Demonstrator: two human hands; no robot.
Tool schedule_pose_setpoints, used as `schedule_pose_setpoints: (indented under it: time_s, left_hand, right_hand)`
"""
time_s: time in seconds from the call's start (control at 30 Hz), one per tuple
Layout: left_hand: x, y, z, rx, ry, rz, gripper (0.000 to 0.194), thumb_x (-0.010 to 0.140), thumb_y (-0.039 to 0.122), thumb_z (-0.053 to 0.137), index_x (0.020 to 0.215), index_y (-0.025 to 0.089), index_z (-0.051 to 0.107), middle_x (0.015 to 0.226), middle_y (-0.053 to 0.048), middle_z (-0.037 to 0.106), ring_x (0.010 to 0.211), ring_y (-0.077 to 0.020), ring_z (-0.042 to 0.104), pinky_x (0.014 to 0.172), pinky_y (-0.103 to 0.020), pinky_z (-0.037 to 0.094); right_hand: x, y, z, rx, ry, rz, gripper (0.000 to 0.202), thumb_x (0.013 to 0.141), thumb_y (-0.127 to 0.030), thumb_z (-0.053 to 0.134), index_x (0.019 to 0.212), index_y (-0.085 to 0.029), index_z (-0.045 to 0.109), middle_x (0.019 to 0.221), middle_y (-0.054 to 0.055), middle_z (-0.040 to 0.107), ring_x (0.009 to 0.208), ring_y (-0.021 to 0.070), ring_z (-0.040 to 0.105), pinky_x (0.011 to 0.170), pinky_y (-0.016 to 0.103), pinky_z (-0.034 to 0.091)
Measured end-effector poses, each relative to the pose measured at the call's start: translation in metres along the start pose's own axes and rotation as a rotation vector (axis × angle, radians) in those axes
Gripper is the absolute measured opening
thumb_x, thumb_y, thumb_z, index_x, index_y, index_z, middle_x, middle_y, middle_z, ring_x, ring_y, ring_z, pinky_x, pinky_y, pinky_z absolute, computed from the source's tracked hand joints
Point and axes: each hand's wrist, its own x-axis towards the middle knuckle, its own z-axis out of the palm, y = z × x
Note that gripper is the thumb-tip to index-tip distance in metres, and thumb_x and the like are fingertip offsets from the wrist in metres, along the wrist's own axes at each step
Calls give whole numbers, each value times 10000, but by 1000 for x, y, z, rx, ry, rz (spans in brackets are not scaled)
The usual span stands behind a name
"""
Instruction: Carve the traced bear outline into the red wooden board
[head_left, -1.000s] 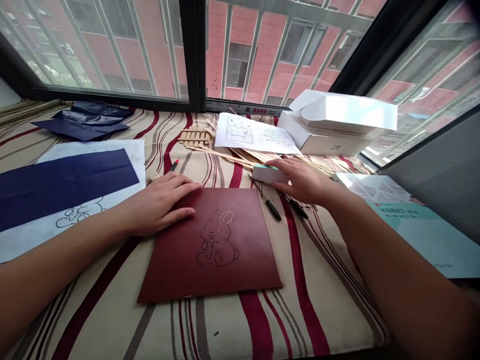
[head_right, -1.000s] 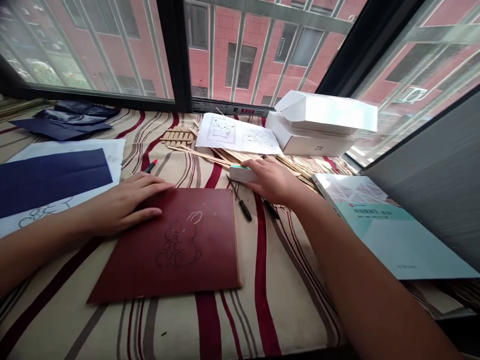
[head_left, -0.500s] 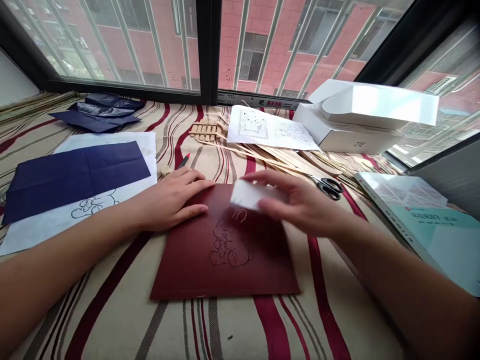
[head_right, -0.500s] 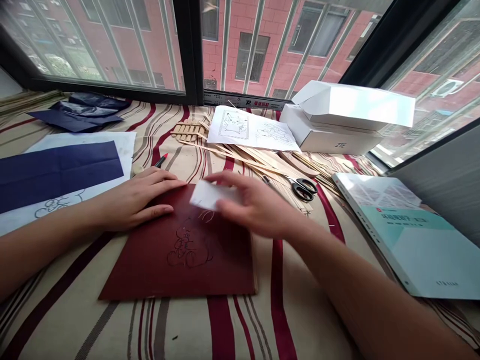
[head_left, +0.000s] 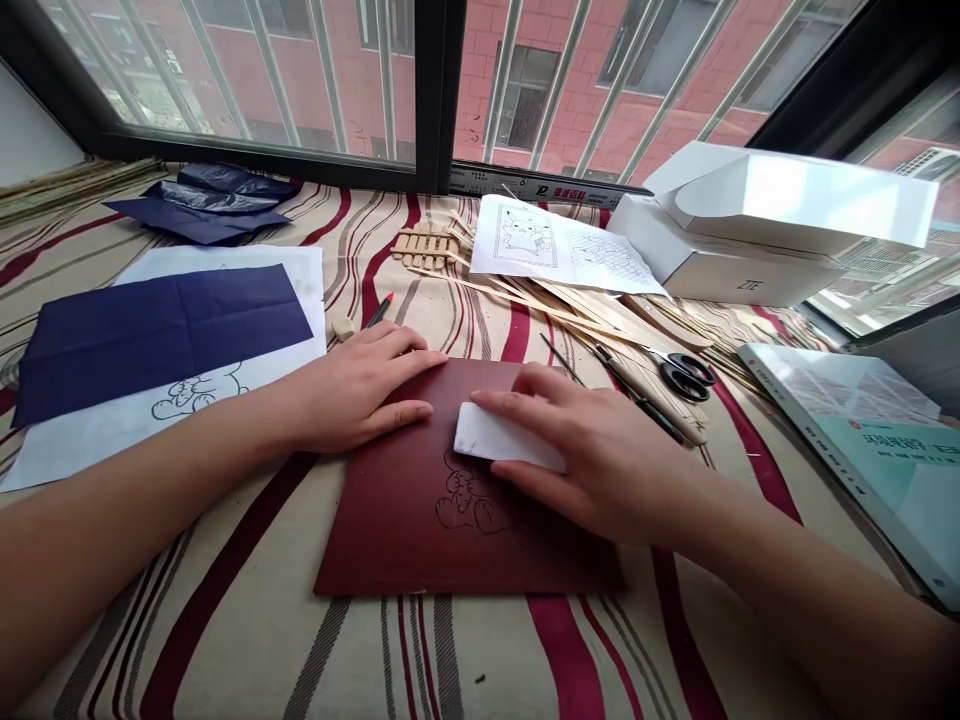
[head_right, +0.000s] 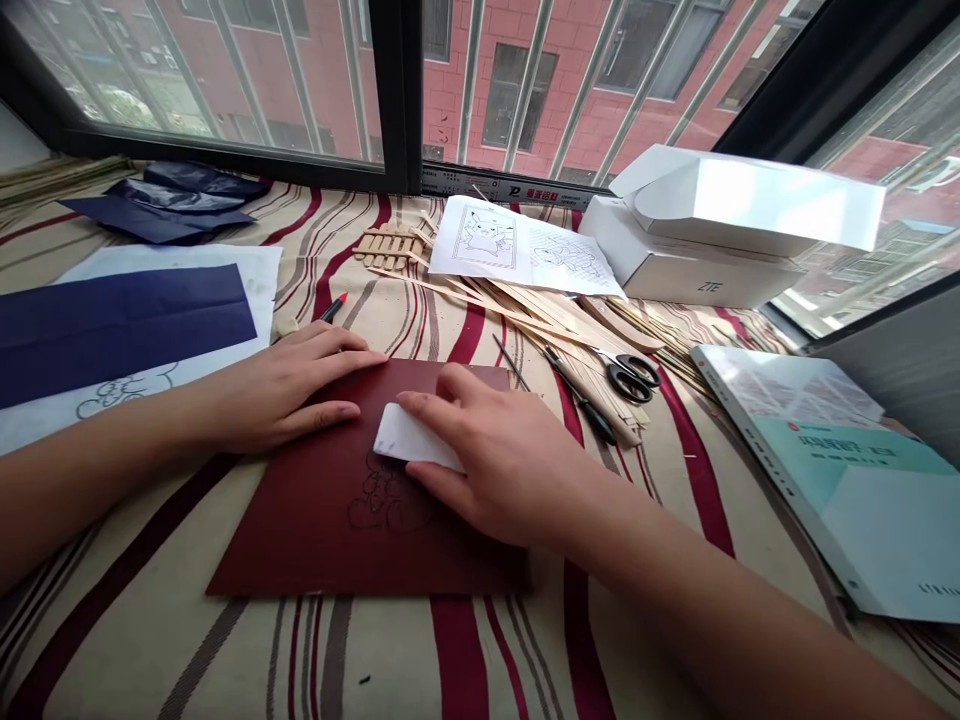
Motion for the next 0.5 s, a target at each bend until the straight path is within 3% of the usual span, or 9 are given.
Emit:
schedule_pose_setpoints:
  time_s: [0.13, 0.23, 0.37, 0.5]
  left_hand:
    - [1, -2, 2, 4, -2, -6, 646, 1110, 579, 411, 1545, 145, 611, 1405, -189, 644, 1279, -371, 582, 1151, -517, 459]
    - [0, -2, 2, -2, 0, -8, 653, 1107, 585, 412, 1545, 141, 606, 1407, -190, 642, 1292, -370, 577, 1161, -512, 457]
    - [-1, -3, 2, -4, 8, -18, 667, 1102, 616, 402, 1534, 152, 608, 1404, -182, 647, 1280, -361, 581, 1165, -504, 456]
    - [-1, -3, 6, -6, 47, -15, 703, 1097, 666, 367, 1533, 172, 608, 1388, -170, 659, 1262, -358, 583, 1161, -504, 456]
  right_hand:
    - [0, -8, 1, -187, 66, 57, 526, 1049, -417, 592, 1498, -162, 694, 1237, 178, 728, 723, 234, 690, 620, 353, 474]
    - [2, -13, -2, -127, -27, -1, 517, 1046, -443, 600, 1491, -201, 704, 1204, 146, 740, 727, 225, 696, 613, 337, 455]
    - [2, -10, -10, -240, -22, 120, 521, 1048, -417, 596, 1480, -145, 704, 1243, 188, 731, 760, 252, 707, 599, 345, 424]
    - [-1, 1, -16, -182, -142, 9, 522, 1053, -461, 596, 1496, -203, 695, 1295, 165, 726, 773, 240, 706, 622, 344, 437]
